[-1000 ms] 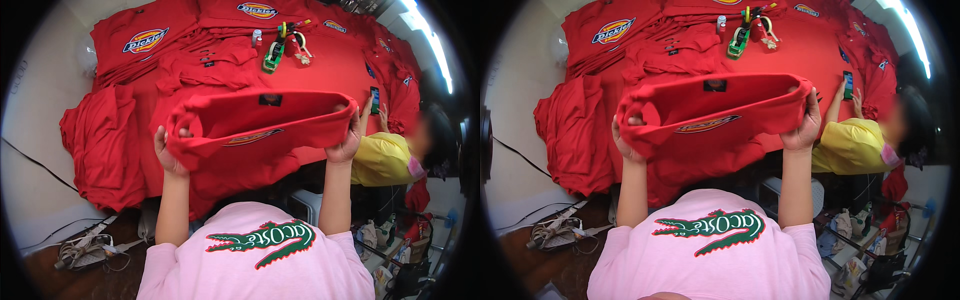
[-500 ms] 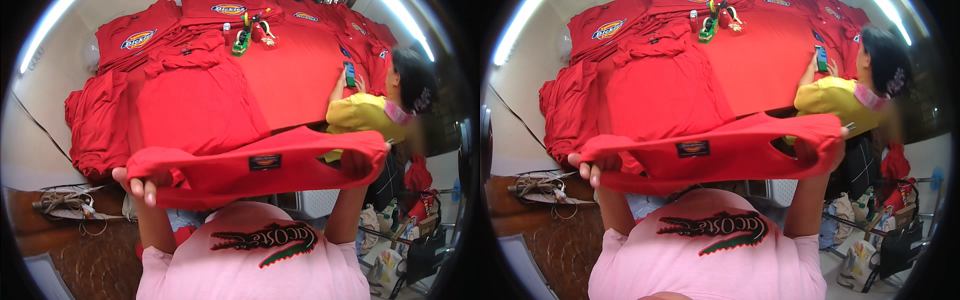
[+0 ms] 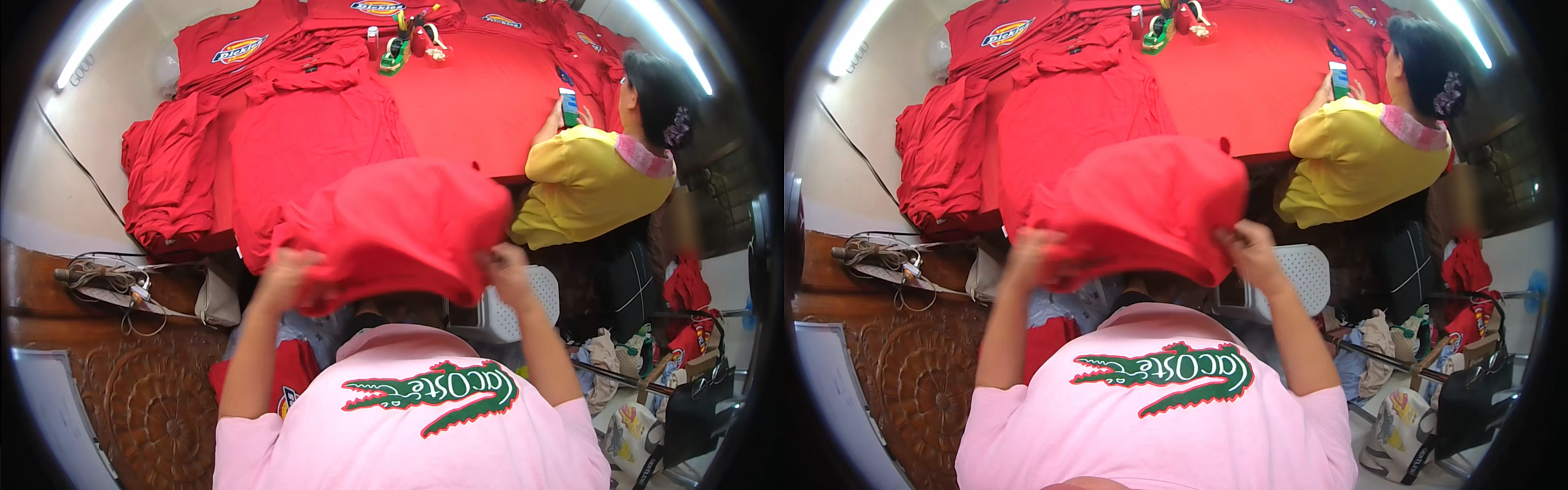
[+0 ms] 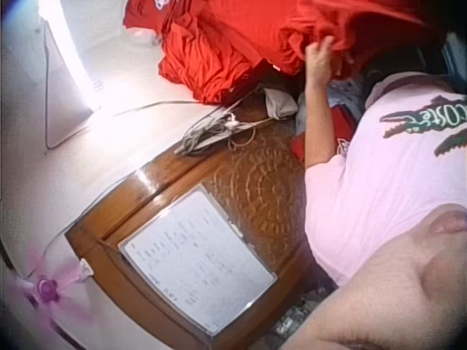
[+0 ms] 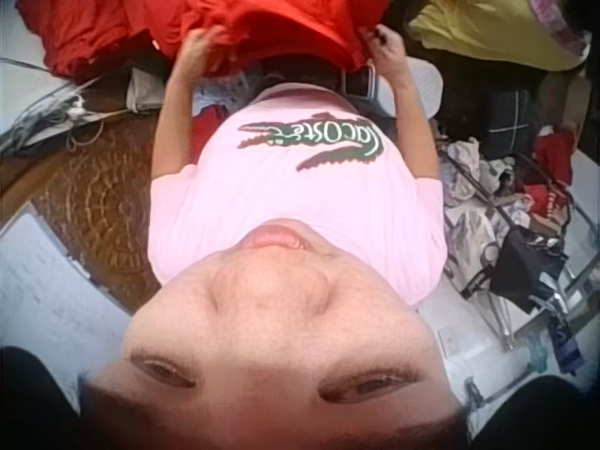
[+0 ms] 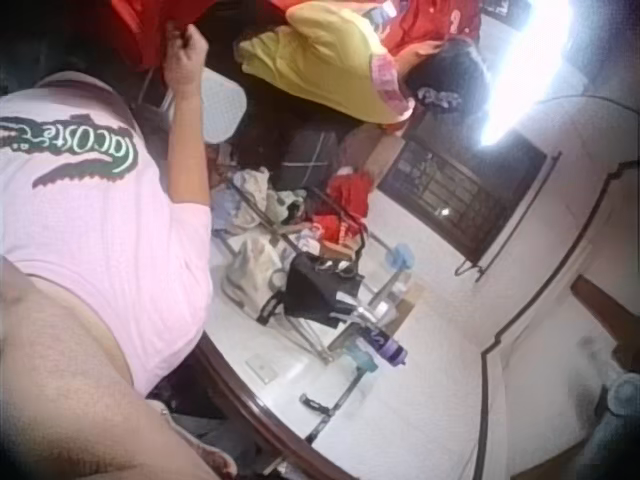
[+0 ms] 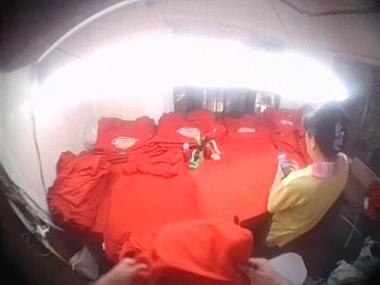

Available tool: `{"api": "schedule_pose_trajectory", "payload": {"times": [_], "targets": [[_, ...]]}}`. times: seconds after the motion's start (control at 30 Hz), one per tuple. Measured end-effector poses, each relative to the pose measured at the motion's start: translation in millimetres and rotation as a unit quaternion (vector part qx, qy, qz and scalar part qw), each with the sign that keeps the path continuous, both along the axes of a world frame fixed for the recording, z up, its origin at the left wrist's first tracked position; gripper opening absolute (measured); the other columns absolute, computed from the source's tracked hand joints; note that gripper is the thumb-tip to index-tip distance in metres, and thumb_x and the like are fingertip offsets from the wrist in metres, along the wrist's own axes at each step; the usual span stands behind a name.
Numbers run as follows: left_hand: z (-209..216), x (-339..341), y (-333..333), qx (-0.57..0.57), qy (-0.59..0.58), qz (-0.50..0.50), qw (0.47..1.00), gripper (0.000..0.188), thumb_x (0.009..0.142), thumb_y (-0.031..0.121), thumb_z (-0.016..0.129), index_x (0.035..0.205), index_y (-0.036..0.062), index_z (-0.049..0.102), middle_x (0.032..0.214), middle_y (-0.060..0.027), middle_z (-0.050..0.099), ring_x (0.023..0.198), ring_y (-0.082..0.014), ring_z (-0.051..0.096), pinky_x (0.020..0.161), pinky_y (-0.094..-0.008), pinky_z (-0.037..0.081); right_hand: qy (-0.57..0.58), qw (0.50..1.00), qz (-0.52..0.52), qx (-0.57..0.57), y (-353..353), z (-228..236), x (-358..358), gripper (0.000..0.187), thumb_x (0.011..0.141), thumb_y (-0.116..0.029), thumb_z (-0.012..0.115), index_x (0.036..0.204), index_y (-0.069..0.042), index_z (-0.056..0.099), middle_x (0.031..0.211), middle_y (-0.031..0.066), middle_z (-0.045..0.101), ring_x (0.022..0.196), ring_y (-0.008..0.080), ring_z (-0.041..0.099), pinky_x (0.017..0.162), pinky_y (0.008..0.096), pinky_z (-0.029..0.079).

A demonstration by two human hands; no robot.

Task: The person picks up red shirts from a table, turns them over to check for loose threads or defects, uses a small tool to trim threads, and then folds the shirts.

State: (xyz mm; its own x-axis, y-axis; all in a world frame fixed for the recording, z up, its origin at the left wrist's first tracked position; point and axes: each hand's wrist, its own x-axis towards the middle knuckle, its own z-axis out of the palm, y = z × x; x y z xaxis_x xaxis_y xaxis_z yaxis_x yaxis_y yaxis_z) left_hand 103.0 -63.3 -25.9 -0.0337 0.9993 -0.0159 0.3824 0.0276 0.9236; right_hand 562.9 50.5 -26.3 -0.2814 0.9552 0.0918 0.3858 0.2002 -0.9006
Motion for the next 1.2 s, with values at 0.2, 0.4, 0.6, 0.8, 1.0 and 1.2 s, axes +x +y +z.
{"api": "schedule_pose_trajectory", "payload": {"times": [0.2, 0.4, 0.6, 0.8, 1.0, 1.2], "targets": [[-218, 12, -133, -0.499, 0.215, -0.059, 0.838, 0.089, 0.092, 0.072, 0.061, 0.123, -0.0104, 0.068, 0.128, -0.0322, 0.067, 0.124, -0.0451, 0.063, 0.107, -0.0461, 0.048, -0.219, 0.933, 0.081, -0.273, -117, -169, 43, 0.048, 0.1, -0.042, 0.066, 0.108, 0.005, 0.072, 0.1, 0.0223, 0.075, 0.087, 0.0327, 0.071, 0.08, 0.045, 0.055], [-167, -15, -94, -0.304, -0.324, 0.114, 0.888, 0.059, 0.107, 0.049, 0.05, 0.112, -0.0052, 0.074, 0.112, -0.0188, 0.077, 0.107, -0.0299, 0.071, 0.105, -0.043, 0.049, 0.082, 0.842, -0.039, -0.531, -40, -129, 6, 0.028, 0.099, -0.04, 0.069, 0.096, -0.013, 0.069, 0.084, -0.0008, 0.068, 0.06, 0.0085, 0.054, 0.045, 0.0249, 0.033], [-88, -50, -32, -0.196, -0.565, 0.109, 0.794, 0.056, 0.107, 0.044, 0.053, 0.121, -0.0075, 0.068, 0.109, -0.0177, 0.077, 0.105, -0.0323, 0.073, 0.104, -0.0431, 0.051, 0.281, 0.813, 0.017, -0.51, 39, -67, -44, 0.022, 0.1, -0.035, 0.068, 0.1, -0.013, 0.07, 0.083, -0.0032, 0.069, 0.062, 0.0067, 0.058, 0.044, 0.0214, 0.034], [-28, -87, 23, -0.109, -0.498, -0.051, 0.859, 0.051, 0.1, 0.038, 0.06, 0.099, -0.0106, 0.076, 0.106, -0.0247, 0.076, 0.104, -0.0379, 0.073, 0.103, -0.0482, 0.051, 0.225, 0.83, 0.02, -0.51, 105, -32, -76, 0.014, 0.093, -0.02, 0.076, 0.089, -0.014, 0.065, 0.08, -0.0035, 0.065, 0.063, 0.0056, 0.057, 0.044, 0.0218, 0.033], [32, -176, 103, 0.031, -0.481, -0.14, 0.865, 0.062, 0.098, 0.049, 0.062, 0.1, -0.0121, 0.074, 0.093, -0.0266, 0.076, 0.088, -0.0453, 0.074, 0.09, -0.0561, 0.056, 0.401, 0.836, 0.186, -0.324, 214, 31, -119, 0.027, 0.089, -0.024, 0.074, 0.103, -0.002, 0.069, 0.087, 0.0037, 0.069, 0.065, 0.0109, 0.059, 0.047, 0.0265, 0.041], [0, -234, 278, -0.023, -0.648, -0.016, 0.761, 0.103, 0.101, 0.075, 0.037, 0.151, -0.0148, 0.038, 0.155, -0.0297, 0.046, 0.148, -0.0388, 0.042, 0.126, -0.0462, 0.03, 0.45, 0.822, 0.029, -0.348, 350, 1, -236, 0.013, 0.099, -0.023, 0.07, 0.099, -0.014, 0.06, 0.075, -0.0074, 0.054, 0.061, 0.0056, 0.052, 0.044, 0.0208, 0.033]]}}
